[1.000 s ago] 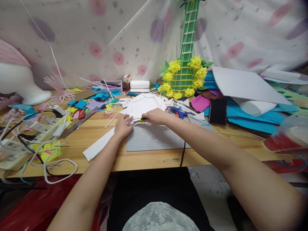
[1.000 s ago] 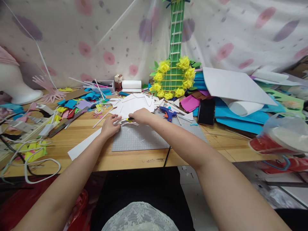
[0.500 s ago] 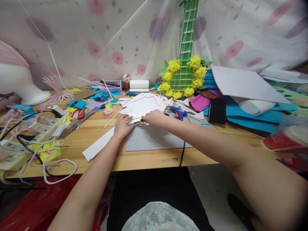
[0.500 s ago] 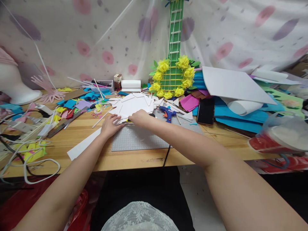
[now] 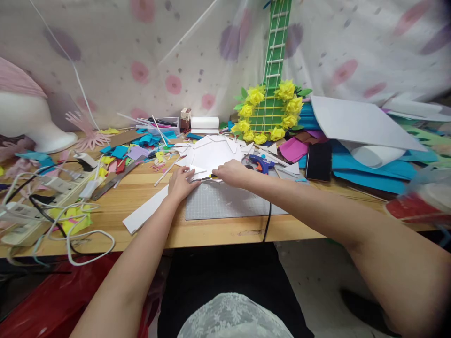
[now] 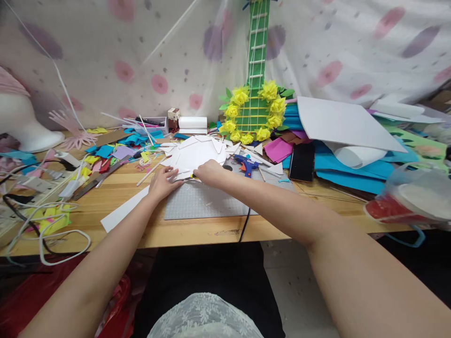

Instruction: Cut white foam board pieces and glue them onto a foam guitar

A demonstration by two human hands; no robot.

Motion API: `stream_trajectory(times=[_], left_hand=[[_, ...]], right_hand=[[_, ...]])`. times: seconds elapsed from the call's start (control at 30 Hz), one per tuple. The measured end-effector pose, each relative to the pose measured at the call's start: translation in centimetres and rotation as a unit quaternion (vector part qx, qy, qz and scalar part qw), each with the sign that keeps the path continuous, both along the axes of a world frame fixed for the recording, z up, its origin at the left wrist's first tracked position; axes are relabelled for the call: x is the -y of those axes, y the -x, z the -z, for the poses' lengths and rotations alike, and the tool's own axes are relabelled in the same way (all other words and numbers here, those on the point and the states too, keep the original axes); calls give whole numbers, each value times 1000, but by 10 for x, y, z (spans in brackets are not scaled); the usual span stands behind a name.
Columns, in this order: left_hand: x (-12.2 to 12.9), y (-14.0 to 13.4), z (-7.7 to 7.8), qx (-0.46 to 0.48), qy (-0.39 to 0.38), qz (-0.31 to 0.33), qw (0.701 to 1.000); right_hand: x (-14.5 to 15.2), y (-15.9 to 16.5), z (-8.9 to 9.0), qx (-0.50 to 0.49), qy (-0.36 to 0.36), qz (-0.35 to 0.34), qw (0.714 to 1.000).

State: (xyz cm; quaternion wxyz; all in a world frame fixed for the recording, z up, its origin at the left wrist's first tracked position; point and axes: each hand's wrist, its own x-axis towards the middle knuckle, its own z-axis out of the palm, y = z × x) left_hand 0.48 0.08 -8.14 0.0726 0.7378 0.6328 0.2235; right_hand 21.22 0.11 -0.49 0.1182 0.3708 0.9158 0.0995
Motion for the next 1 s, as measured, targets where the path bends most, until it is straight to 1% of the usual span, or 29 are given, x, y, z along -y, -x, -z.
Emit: stream_trajectory(times=[0.17, 0.33, 0.43, 0.53, 0.6, 0.67, 0.8, 0.9, 1.0], left_hand=[[0, 1, 1, -7, -3, 0, 1000], [2, 0, 1, -3, -25, 7, 1000], [4, -2, -4, -9, -73, 16, 997], [5, -6, -11, -39, -117, 66, 990], [4, -8, -14, -72, -115, 114, 984], [2, -9, -14, -97, -103, 140, 980], [-1, -9, -13, -103, -99, 155, 978], [0, -9, -15, -89, -96, 137, 982], [1, -9, -18, -75, -92, 109, 987]], right_hand=[[5, -29, 4, -9, 0, 26, 1000], [13, -52, 12, -96, 2, 99, 990], [16, -54, 17, -139, 17, 124, 982], [15, -50, 24, -171, 36, 142, 974], [13, -46, 30, -186, 43, 154, 969], [11, -44, 35, -202, 45, 161, 965], [13, -45, 43, -227, 39, 163, 959], [18, -48, 47, -230, 17, 163, 959], [22, -53, 51, -232, -8, 132, 964]])
